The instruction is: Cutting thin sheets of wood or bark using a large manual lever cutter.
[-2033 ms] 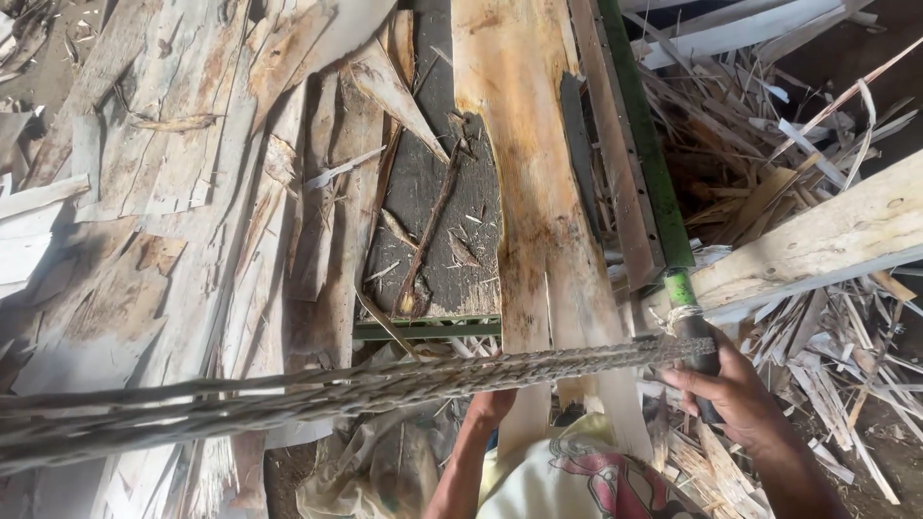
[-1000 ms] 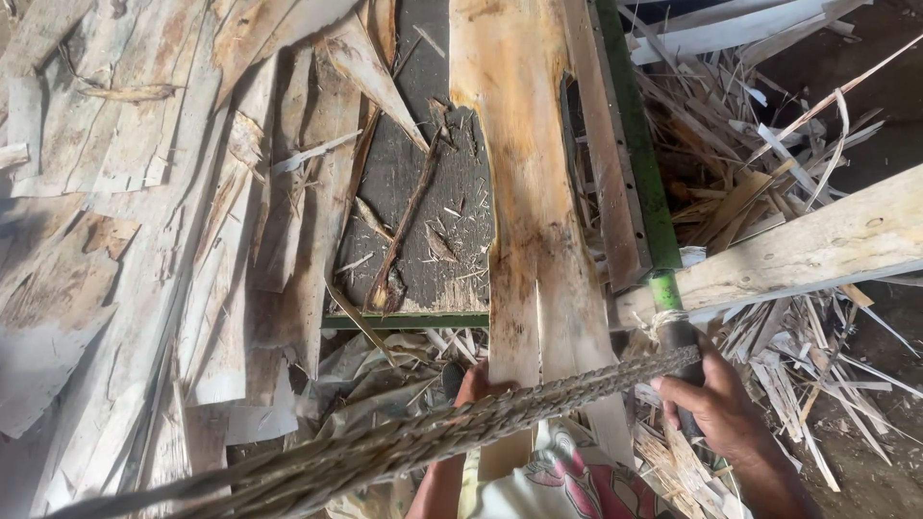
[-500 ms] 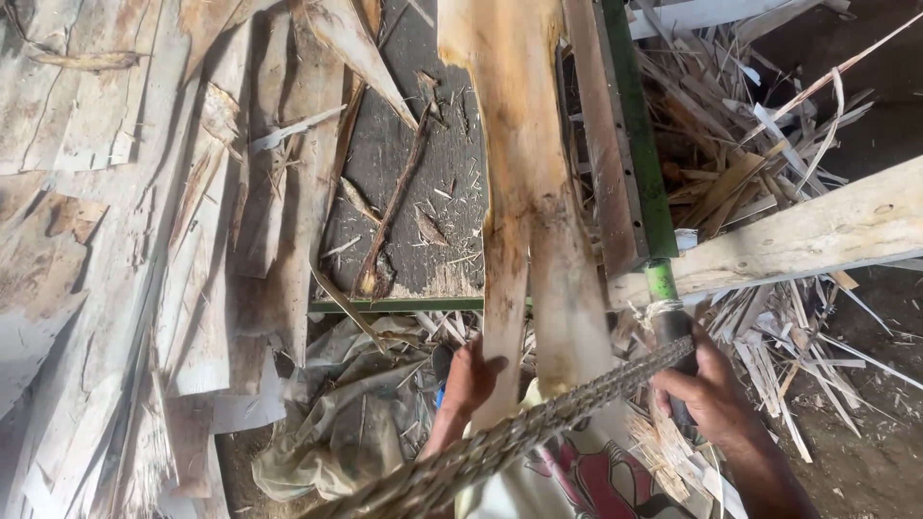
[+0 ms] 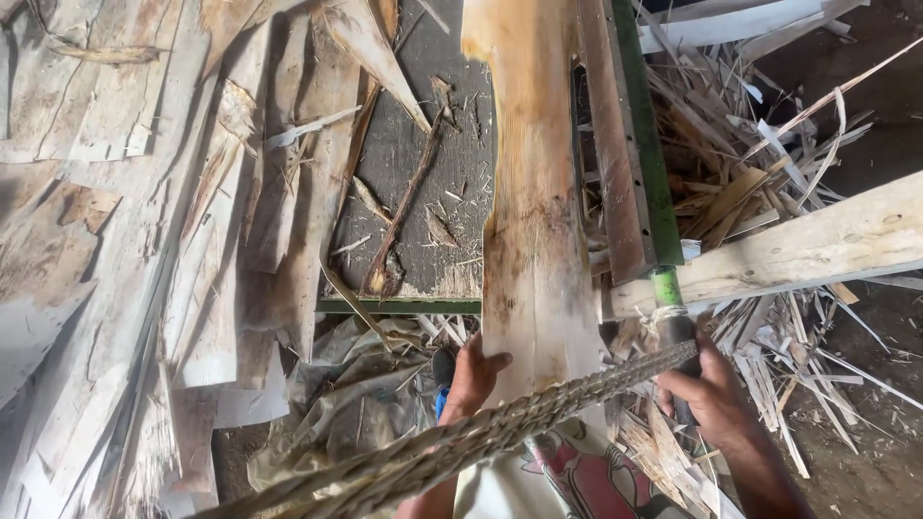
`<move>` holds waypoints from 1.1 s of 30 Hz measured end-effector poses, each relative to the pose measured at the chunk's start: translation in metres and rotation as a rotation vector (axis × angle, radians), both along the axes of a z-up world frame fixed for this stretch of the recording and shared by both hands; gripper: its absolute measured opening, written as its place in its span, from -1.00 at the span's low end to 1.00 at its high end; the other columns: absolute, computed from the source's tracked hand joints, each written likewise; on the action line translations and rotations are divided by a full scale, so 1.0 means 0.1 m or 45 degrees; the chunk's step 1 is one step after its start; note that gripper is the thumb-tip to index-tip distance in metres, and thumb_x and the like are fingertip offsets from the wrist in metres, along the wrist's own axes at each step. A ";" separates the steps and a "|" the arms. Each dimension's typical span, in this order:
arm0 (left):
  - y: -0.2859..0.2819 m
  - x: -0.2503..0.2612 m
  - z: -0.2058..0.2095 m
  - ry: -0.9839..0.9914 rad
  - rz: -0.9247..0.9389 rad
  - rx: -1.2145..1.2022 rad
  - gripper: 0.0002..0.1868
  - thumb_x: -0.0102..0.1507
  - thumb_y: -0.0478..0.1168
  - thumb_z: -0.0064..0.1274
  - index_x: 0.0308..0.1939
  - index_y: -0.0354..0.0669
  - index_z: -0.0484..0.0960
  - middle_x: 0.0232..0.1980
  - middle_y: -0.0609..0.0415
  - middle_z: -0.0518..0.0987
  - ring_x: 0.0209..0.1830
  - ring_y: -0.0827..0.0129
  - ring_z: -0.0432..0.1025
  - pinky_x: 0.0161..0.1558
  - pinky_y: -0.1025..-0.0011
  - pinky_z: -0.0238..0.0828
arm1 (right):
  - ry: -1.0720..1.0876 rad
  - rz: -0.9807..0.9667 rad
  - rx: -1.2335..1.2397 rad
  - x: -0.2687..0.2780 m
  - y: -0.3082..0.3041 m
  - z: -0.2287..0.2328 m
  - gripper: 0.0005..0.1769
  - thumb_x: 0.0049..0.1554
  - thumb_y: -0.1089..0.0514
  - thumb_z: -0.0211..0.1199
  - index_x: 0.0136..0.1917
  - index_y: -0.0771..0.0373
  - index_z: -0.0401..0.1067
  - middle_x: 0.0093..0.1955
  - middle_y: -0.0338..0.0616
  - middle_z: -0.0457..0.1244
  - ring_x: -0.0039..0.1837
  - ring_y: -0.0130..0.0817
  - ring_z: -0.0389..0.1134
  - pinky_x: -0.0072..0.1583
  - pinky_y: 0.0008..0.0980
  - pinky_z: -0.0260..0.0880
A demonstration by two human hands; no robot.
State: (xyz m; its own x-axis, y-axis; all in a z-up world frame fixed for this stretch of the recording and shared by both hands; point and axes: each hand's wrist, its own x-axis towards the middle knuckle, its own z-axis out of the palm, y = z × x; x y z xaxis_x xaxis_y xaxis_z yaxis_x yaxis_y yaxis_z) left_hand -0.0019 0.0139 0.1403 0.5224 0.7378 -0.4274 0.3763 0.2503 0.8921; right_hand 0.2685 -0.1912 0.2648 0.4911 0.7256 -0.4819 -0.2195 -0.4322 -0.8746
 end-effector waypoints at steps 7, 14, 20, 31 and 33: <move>-0.24 0.12 -0.40 -0.349 0.055 -0.242 -0.50 0.16 -0.52 0.12 0.21 -0.41 0.51 0.01 -0.10 0.69 -0.03 0.30 0.54 0.11 0.35 0.48 | 0.036 -0.033 0.049 -0.03 0.03 0.12 -0.20 -0.15 0.34 0.23 0.38 0.27 0.13 -0.27 -0.05 0.19 -0.39 -0.28 0.28 -0.43 -0.18 0.41; 0.06 0.02 -0.53 -0.400 0.112 -0.312 -0.50 0.18 -0.53 0.10 0.23 -0.41 0.51 0.07 -0.06 0.69 0.03 0.31 0.54 0.20 0.33 0.44 | 0.021 -0.050 0.048 -0.01 0.01 0.06 -0.24 -0.10 0.34 0.25 0.38 0.31 0.14 -0.25 -0.02 0.21 -0.39 -0.27 0.30 -0.44 -0.20 0.42; 0.82 -0.74 -0.21 0.041 0.000 -0.139 -0.37 0.22 -0.37 0.24 0.36 -0.34 0.39 0.23 -0.14 0.55 0.20 0.15 0.45 0.25 0.20 0.38 | 0.043 -0.058 0.131 0.00 0.01 0.09 -0.20 -0.11 0.37 0.26 0.41 0.27 0.19 -0.21 -0.02 0.23 -0.40 -0.28 0.31 -0.47 -0.20 0.42; 1.29 -1.31 -0.02 0.382 -0.153 0.188 -0.36 0.13 -0.23 0.27 0.29 -0.32 0.51 0.11 -0.13 0.68 0.08 0.21 0.54 0.15 0.24 0.45 | 0.139 -0.071 0.222 0.01 -0.05 -0.03 -0.29 -0.06 0.35 0.30 0.35 0.27 0.18 -0.19 -0.10 0.21 -0.34 -0.34 0.30 -0.45 -0.29 0.40; 1.41 -1.45 -0.02 0.416 -0.189 0.241 -0.33 0.12 -0.20 0.29 0.30 -0.32 0.48 0.15 -0.13 0.65 0.11 0.20 0.52 0.17 0.25 0.43 | 0.192 -0.077 0.294 0.02 -0.05 -0.04 -0.29 -0.03 0.34 0.32 0.36 0.26 0.17 -0.20 -0.14 0.22 -0.34 -0.37 0.30 -0.44 -0.33 0.39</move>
State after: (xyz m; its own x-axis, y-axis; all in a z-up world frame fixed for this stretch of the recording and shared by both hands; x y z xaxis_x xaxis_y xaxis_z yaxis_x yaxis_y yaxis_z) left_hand -0.1466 0.1549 0.1385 0.4886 0.7460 -0.4524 0.6673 0.0146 0.7447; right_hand 0.2706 -0.1965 0.2605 0.4723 0.7963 -0.3780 -0.3737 -0.2075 -0.9041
